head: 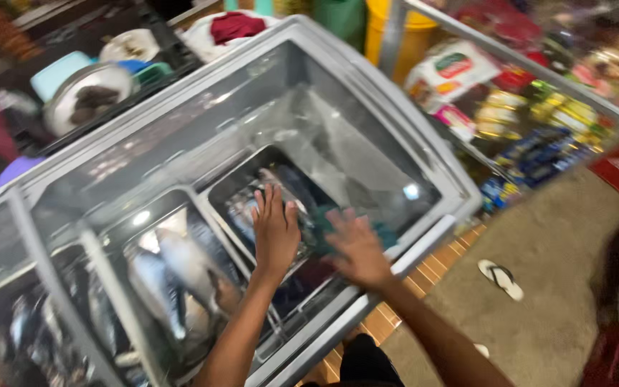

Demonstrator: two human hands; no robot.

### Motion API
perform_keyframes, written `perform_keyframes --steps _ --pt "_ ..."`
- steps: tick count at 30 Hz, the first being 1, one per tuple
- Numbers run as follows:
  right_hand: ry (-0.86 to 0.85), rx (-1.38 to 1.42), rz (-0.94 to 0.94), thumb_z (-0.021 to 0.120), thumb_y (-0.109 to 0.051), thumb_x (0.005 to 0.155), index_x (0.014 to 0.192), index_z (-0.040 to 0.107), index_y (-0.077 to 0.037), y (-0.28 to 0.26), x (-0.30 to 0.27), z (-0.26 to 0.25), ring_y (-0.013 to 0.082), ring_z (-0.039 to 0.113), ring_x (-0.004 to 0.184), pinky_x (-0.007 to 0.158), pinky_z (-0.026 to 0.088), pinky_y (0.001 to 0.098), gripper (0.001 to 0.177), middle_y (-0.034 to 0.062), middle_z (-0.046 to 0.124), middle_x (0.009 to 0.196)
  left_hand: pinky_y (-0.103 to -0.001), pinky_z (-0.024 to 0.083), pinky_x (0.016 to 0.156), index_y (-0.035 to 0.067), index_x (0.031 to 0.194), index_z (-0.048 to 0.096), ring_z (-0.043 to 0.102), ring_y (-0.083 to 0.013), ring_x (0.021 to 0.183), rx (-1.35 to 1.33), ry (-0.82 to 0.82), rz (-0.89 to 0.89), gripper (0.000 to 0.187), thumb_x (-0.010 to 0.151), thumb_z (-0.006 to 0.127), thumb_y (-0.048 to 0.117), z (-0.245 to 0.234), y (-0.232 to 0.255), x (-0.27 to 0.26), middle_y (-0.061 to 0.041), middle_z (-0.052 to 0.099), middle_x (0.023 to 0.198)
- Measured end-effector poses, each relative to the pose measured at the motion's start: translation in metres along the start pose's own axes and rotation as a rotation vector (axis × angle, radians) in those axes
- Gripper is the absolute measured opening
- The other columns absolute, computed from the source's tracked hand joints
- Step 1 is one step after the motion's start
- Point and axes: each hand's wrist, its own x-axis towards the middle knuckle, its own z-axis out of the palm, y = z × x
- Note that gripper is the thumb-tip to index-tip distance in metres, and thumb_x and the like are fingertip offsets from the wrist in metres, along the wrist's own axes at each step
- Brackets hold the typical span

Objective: The person wipes the glass lid of a chest freezer with a cloth, moving from one side to the other. They then move to a second chest freezer and wipe its glass lid in the same manner.

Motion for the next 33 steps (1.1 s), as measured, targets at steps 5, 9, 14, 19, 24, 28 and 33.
perform_keyframes --steps 5,9,14,19,24,28,33 --pt "0.457 -0.2 0.148 0.063 -0.047 0.106 0.152 0.054 -0.007 0.111 0.02 -0.034 0.0483 0.037 0.15 0.127 0.025 0.0614 0.062 0.0259 0.049 0.156 -0.053 0.011 0.124 -0.004 0.152 0.041 0.016 -0.0429 0.156 0.051 0.124 -0.125 0.059 0.108 0.04 0.034 -0.047 -0.035 -0.017 -0.026 0.032 0.163" --pt "0.437 -0.19 0.347 0.06 -0.046 0.106 0.153 0.057 -0.011 0.117 0.084 -0.055 0.0573 0.032 0.144 0.116 0.022 0.0667 0.059 0.0334 0.046 0.152 -0.052 0.011 0.125 -0.003 0.153 0.04 0.017 -0.0419 0.155 0.083 0.213 -0.255 0.059 0.107 0.04 0.034 -0.074 -0.055 -0.03 -0.025 0.031 0.164" --pt "0.236 -0.372 -0.102 0.057 -0.045 0.105 0.141 0.062 -0.023 0.013 0.152 -0.012 0.0454 0.036 0.152 0.126 0.023 0.0629 0.042 0.0176 0.053 0.144 -0.053 0.011 0.125 -0.003 0.152 0.041 0.017 -0.0429 0.156 0.072 0.289 -0.324 0.058 0.107 0.041 0.033 -0.079 -0.044 -0.018 -0.025 0.031 0.163" --pt "-0.067 0.047 -0.523 0.064 -0.045 0.094 0.129 0.066 -0.015 -0.06 0.139 -0.013 0.0391 0.036 0.148 0.119 0.025 0.0561 0.045 0.0158 0.049 0.157 -0.053 0.011 0.125 -0.005 0.153 0.039 0.017 -0.0436 0.155 0.133 0.34 -0.364 0.06 0.108 0.039 0.034 -0.072 -0.044 -0.006 -0.027 0.029 0.164" --pt "-0.246 0.537 0.033 0.055 -0.016 0.085 0.147 0.051 -0.012 0.068 0.206 -0.036 0.0288 0.074 0.103 0.084 0.059 0.0446 0.063 0.0113 0.075 0.12 -0.055 0.009 0.125 -0.005 0.154 0.037 0.013 -0.0435 0.156 0.277 0.406 -0.481 0.061 0.109 0.038 0.036 -0.083 -0.072 -0.026 -0.026 0.026 0.165" --pt "0.236 -0.128 -0.257 0.059 -0.032 0.112 0.133 0.068 -0.002 0.167 0.288 -0.053 0.048 0.056 0.127 0.108 0.037 0.0593 0.038 0.0294 0.066 0.129 -0.055 0.009 0.125 -0.005 0.156 0.036 0.012 -0.0431 0.156 0.34 0.502 -0.604 0.063 0.109 0.037 0.037 -0.102 -0.088 -0.06 -0.025 0.026 0.166" --pt "0.304 -0.124 -0.363 0.059 -0.04 0.117 0.143 0.067 -0.006 0.113 0.353 -0.004 0.0516 0.054 0.128 0.111 0.034 0.0631 0.043 0.0287 0.066 0.131 -0.054 0.01 0.125 -0.003 0.155 0.038 0.016 -0.0407 0.156 0.38 0.599 -0.725 0.063 0.108 0.037 0.038 -0.101 -0.085 -0.09 -0.022 0.029 0.165"
